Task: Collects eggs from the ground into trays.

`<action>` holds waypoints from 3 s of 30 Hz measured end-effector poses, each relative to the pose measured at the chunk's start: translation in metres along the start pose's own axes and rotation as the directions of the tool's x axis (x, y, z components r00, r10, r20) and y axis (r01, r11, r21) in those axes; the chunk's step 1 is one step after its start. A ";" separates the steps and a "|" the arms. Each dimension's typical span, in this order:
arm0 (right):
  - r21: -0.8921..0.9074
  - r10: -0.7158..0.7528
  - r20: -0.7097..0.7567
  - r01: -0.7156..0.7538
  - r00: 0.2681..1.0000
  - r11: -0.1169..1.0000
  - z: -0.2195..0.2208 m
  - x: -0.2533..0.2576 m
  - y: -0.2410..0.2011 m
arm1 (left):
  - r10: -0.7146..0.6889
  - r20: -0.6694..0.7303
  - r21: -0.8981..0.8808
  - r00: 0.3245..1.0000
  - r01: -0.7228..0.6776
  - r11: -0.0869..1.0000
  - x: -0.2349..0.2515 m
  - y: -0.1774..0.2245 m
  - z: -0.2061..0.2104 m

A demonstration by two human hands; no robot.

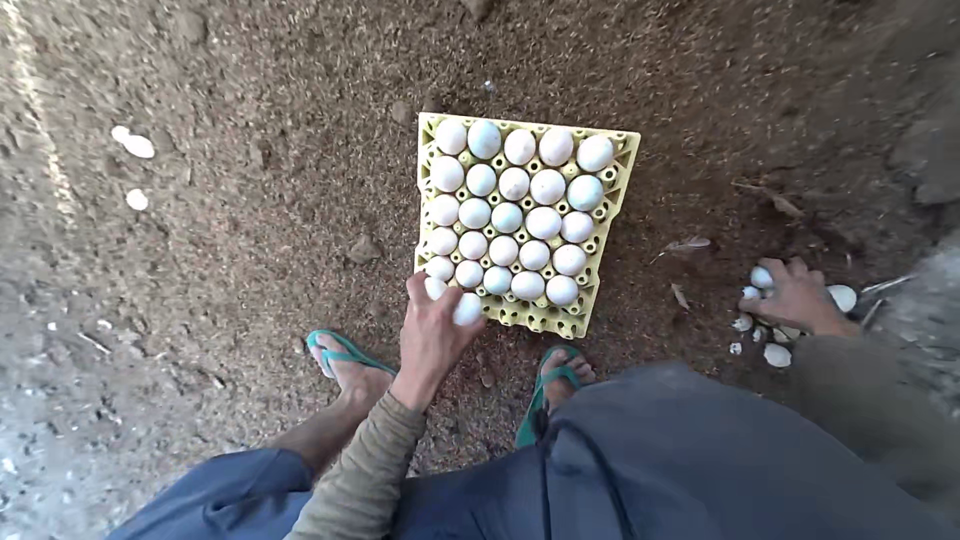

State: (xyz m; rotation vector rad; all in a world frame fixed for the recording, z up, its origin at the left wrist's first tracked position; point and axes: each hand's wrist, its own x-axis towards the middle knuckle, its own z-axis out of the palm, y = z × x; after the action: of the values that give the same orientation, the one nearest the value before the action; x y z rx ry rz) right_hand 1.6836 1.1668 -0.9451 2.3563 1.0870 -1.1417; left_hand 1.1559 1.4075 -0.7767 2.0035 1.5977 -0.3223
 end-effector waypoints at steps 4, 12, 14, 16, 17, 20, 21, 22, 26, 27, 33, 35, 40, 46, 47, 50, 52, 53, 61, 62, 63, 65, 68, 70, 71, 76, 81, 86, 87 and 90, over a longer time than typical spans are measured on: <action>-0.024 -0.041 -0.013 0.041 0.999 0.999 0.004 0.002 0.005 | -0.100 0.040 0.111 0.994 0.095 0.989 -0.002 -0.005 0.009; -0.097 -0.058 -0.006 0.057 0.998 0.994 0.002 0.004 0.009 | -0.207 0.141 0.171 0.968 0.182 0.968 0.010 0.004 0.015; -0.097 -0.060 0.012 0.061 0.998 0.993 0.002 0.007 0.011 | -0.178 0.115 0.137 0.977 0.162 0.977 0.008 0.001 0.014; -0.081 -0.066 0.015 0.067 0.998 0.994 0.001 0.010 0.015 | -0.028 0.017 0.063 0.999 0.027 0.998 0.004 -0.004 0.016; -0.072 -0.075 0.012 0.076 0.997 0.994 0.001 0.009 0.016 | 0.059 -0.018 0.026 0.998 -0.058 0.998 0.001 -0.006 0.018; -0.067 -0.089 0.006 0.089 0.996 0.994 0.004 0.006 0.017 | 0.188 0.059 -0.038 0.980 -0.186 0.982 -0.006 0.001 0.024; -0.066 -0.091 0.006 0.091 0.996 0.994 0.004 0.006 0.016 | 0.186 0.108 -0.039 0.976 -0.183 0.982 -0.008 0.006 0.026; -0.062 -0.090 0.010 0.091 0.996 0.994 0.003 0.006 0.014 | 0.170 0.148 -0.033 0.974 -0.167 0.985 -0.008 0.010 0.028; -0.020 -0.081 0.020 0.081 0.997 0.997 0.003 0.004 0.015 | 0.190 0.074 0.006 0.979 -0.191 0.982 -0.012 0.016 0.045; -0.013 -0.083 0.019 0.083 0.996 0.996 0.004 0.004 0.018 | 0.210 0.049 0.003 0.976 -0.210 0.978 -0.012 0.016 0.049; 0.108 -0.027 0.020 0.025 0.999 0.994 0.001 -0.012 0.006 | 0.326 -0.207 -0.065 0.922 -0.345 0.936 -0.014 0.007 0.061; 0.172 -0.042 -0.025 0.045 0.999 0.984 0.008 -0.014 0.007 | 0.400 -0.339 -0.105 0.852 -0.456 0.884 -0.015 0.008 0.064; 0.324 -0.011 -0.139 0.056 0.990 0.944 0.026 -0.017 -0.002 | 0.615 -0.513 -0.106 0.598 -0.756 0.647 -0.004 0.031 0.077; 0.519 0.209 -0.229 -0.062 0.951 0.852 0.033 -0.039 -0.015 | 0.758 -0.459 -0.003 0.463 -0.854 0.520 0.024 0.039 0.104; 0.544 0.232 -0.238 -0.069 0.943 0.836 0.038 -0.040 -0.015 | 0.775 -0.443 0.008 0.450 -0.863 0.505 0.025 0.038 0.107; 0.601 0.288 -0.252 -0.084 0.924 0.795 0.047 -0.037 -0.014 | 0.820 -0.393 0.064 0.415 -0.878 0.475 0.026 0.032 0.116; 0.598 0.293 -0.219 -0.109 0.931 0.794 0.046 -0.035 -0.016 | 0.821 -0.385 0.106 0.422 -0.863 0.494 0.026 0.030 0.119; 0.581 0.286 -0.193 -0.126 0.939 0.804 0.044 -0.034 -0.015 | 0.812 -0.386 0.107 0.438 -0.853 0.511 0.025 0.031 0.119; 0.487 0.232 -0.146 -0.135 0.962 0.863 0.040 -0.029 -0.005 | 0.797 -0.303 -0.121 0.522 -0.851 0.511 0.001 0.044 0.105; 0.493 0.238 -0.163 -0.130 0.958 0.860 0.041 -0.029 -0.006 | 0.798 -0.281 -0.152 0.533 -0.846 0.511 -0.002 0.044 0.107; 0.512 0.249 -0.190 -0.121 0.950 0.851 0.042 -0.031 -0.007 | 0.795 -0.277 -0.174 0.540 -0.842 0.511 -0.007 0.043 0.109; 0.580 0.286 -0.273 -0.080 0.918 0.811 0.046 -0.037 -0.011 | 0.784 -0.293 -0.204 0.547 -0.837 0.508 -0.015 0.040 0.110; 0.723 0.403 -0.369 -0.014 0.837 0.691 0.044 -0.046 -0.017 | 0.766 -0.322 -0.249 0.557 -0.830 0.498 -0.024 0.034 0.108; 0.841 0.477 -0.397 0.102 0.784 0.532 0.045 -0.046 -0.011 | 0.752 -0.338 -0.268 0.566 -0.824 0.499 -0.026 0.031 0.105; 0.902 0.508 -0.382 0.191 0.772 0.387 0.044 -0.045 -0.008 | 0.746 -0.346 -0.273 0.569 -0.822 0.500 -0.025 0.030 0.102; 0.901 0.204 -0.225 0.283 0.953 -0.328 0.017 -0.071 -0.031 | 0.674 -0.423 -0.313 0.605 -0.796 0.518 -0.018 0.021 0.073; 0.975 -0.297 -0.131 0.177 0.946 0.132 -0.007 -0.119 -0.157 | 0.430 -0.572 -0.286 0.699 -0.660 0.694 0.025 -0.003 0.021; 0.555 -0.584 -0.011 0.491 0.812 0.672 0.008 -0.156 -0.268 | 0.104 -0.595 -0.312 0.797 -0.348 0.884 0.083 -0.031 -0.022; 0.448 -0.587 0.044 0.510 0.808 0.735 0.009 -0.159 -0.281 | 0.011 -0.552 -0.358 0.834 -0.249 0.900 0.091 -0.037 -0.026; 0.279 -0.544 0.038 0.514 0.838 0.811 0.013 -0.163 -0.298 | -0.227 -0.300 -0.507 0.926 0.047 0.861 0.107 -0.056 -0.026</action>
State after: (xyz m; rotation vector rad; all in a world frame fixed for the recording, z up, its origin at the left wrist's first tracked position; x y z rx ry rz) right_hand 1.3903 1.2771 -0.8129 2.1798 1.7147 -1.6800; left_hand 1.1272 1.5178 -0.8251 1.6042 1.8178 0.3901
